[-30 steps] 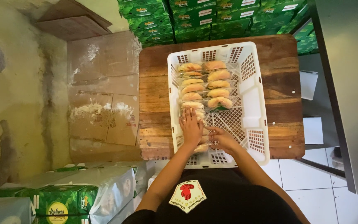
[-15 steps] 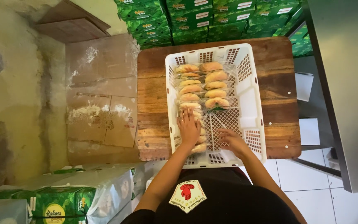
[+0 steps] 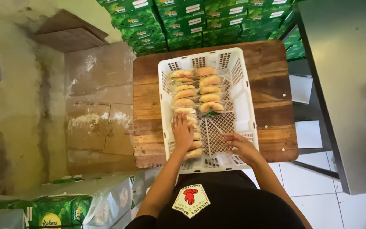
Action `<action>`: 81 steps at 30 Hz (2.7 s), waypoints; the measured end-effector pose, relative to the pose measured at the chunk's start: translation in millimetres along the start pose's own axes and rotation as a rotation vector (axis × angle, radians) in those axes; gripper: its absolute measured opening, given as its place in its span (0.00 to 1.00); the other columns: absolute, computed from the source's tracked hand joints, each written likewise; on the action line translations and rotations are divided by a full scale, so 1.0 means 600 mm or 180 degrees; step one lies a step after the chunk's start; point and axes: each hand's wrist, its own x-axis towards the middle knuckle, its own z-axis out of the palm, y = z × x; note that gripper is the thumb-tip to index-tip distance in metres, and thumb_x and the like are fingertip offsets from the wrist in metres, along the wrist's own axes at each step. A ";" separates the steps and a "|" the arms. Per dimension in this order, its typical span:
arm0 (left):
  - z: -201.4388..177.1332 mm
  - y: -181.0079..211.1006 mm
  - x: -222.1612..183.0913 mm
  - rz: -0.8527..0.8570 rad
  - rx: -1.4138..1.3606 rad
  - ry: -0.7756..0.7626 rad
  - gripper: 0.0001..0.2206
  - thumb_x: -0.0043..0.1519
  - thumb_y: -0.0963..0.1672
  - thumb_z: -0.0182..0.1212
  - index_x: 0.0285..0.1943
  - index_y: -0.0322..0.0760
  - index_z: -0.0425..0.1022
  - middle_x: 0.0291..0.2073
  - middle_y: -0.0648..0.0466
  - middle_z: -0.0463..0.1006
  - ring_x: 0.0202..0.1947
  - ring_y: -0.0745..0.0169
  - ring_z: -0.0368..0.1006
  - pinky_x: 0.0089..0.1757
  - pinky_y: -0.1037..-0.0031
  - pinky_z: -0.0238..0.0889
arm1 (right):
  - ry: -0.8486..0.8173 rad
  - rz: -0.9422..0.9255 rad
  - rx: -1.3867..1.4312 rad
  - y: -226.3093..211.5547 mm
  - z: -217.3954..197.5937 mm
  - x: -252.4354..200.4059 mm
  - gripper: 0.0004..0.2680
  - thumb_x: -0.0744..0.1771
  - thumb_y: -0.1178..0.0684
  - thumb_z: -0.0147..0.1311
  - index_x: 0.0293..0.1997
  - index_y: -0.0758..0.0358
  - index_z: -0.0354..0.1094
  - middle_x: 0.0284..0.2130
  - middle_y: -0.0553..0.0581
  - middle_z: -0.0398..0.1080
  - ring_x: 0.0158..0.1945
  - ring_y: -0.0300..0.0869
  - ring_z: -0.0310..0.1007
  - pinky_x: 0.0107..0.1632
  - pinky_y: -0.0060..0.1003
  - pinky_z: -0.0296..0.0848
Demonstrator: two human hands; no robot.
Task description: The person organizes packaged sandwiches in a plastic basket on a wooden table, taking some from a nearby metal surface and arranging them into rows inside the basket by hand.
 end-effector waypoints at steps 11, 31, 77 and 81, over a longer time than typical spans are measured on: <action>0.019 0.033 0.006 -0.0774 -0.0096 0.0152 0.30 0.55 0.48 0.62 0.71 0.43 0.67 0.71 0.46 0.61 0.73 0.42 0.52 0.63 0.39 0.46 | -0.0342 -0.0186 0.0131 -0.007 -0.178 0.018 0.20 0.64 0.59 0.52 0.65 0.66 0.65 0.48 0.64 0.70 0.49 0.50 0.74 0.46 0.43 0.78; -0.073 0.395 -0.034 0.0313 -0.1295 0.0747 0.22 0.55 0.36 0.56 0.61 0.36 0.71 0.63 0.41 0.66 0.54 0.43 0.67 0.49 0.63 0.63 | 0.3932 -0.2481 -0.3463 -0.210 -0.930 0.130 0.14 0.65 0.68 0.51 0.57 0.73 0.73 0.47 0.71 0.70 0.46 0.60 0.71 0.48 0.48 0.73; 0.286 0.626 -0.071 -0.0764 -0.4373 -0.2337 0.30 0.56 0.44 0.77 0.67 0.35 0.67 0.49 0.39 0.76 0.42 0.50 0.77 0.33 0.68 0.77 | 0.1954 -0.1349 0.0222 0.040 -0.558 -0.049 0.27 0.66 0.58 0.59 0.74 0.64 0.48 0.41 0.58 0.66 0.37 0.38 0.68 0.33 0.24 0.68; 0.108 0.543 -0.087 -0.0864 -0.4144 -0.2121 0.29 0.54 0.45 0.77 0.64 0.38 0.71 0.47 0.41 0.77 0.45 0.53 0.76 0.42 0.69 0.75 | 0.1324 -0.1018 0.0884 -0.061 -0.422 -0.082 0.23 0.67 0.55 0.56 0.70 0.62 0.52 0.47 0.55 0.65 0.42 0.39 0.70 0.35 0.27 0.71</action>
